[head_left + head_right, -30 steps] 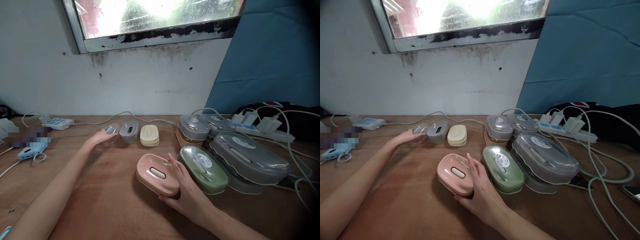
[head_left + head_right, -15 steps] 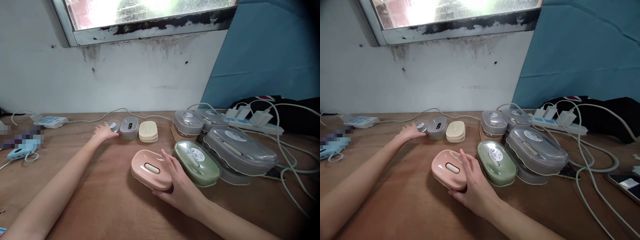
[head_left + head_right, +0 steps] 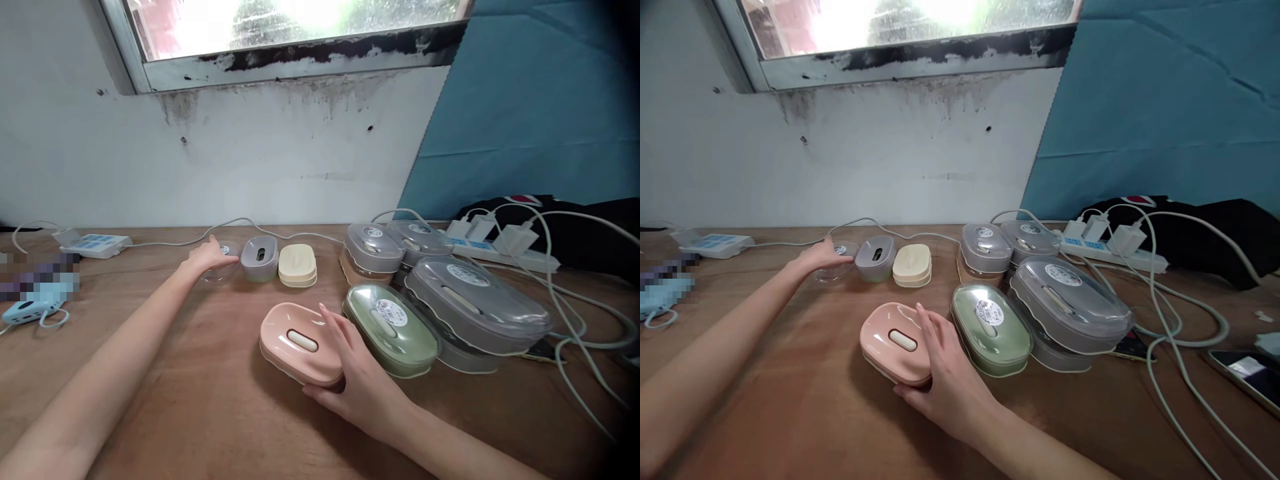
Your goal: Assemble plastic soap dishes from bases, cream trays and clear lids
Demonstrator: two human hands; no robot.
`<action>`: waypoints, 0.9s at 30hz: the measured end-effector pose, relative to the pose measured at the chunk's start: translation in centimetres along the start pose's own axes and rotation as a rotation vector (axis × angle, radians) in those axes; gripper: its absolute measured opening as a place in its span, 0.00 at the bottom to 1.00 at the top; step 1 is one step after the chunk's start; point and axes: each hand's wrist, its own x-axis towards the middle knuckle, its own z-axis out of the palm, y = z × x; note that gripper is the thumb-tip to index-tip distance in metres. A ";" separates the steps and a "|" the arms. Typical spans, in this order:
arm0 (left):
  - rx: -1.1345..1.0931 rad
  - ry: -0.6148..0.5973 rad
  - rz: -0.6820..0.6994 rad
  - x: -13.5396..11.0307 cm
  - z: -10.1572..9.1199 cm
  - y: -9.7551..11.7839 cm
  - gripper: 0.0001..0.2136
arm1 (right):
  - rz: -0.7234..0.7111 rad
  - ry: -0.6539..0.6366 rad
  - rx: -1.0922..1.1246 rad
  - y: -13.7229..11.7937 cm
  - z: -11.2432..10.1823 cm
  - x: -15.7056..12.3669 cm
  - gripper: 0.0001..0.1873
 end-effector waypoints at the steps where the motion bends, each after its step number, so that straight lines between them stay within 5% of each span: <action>1: 0.002 0.004 -0.006 0.1 0.0 0.0 0.47 | -0.003 0.003 -0.003 0.0 0.0 0.0 0.55; 9: -0.005 -0.044 -0.034 1.6 0.8 -1.0 0.40 | -0.018 0.017 -0.008 0.0 0.1 0.0 0.55; 18: -0.036 -0.040 -0.008 -0.3 2.2 -1.0 0.42 | 0.013 -0.029 0.066 0.1 0.0 0.0 0.48; 22: -0.088 -0.037 0.033 -0.7 1.5 -0.7 0.41 | -0.009 -0.036 0.083 -0.2 -0.3 0.0 0.31; 27: -0.180 0.165 0.105 -6.0 -1.2 1.1 0.46 | -0.031 0.030 0.122 -0.6 -0.5 -0.2 0.23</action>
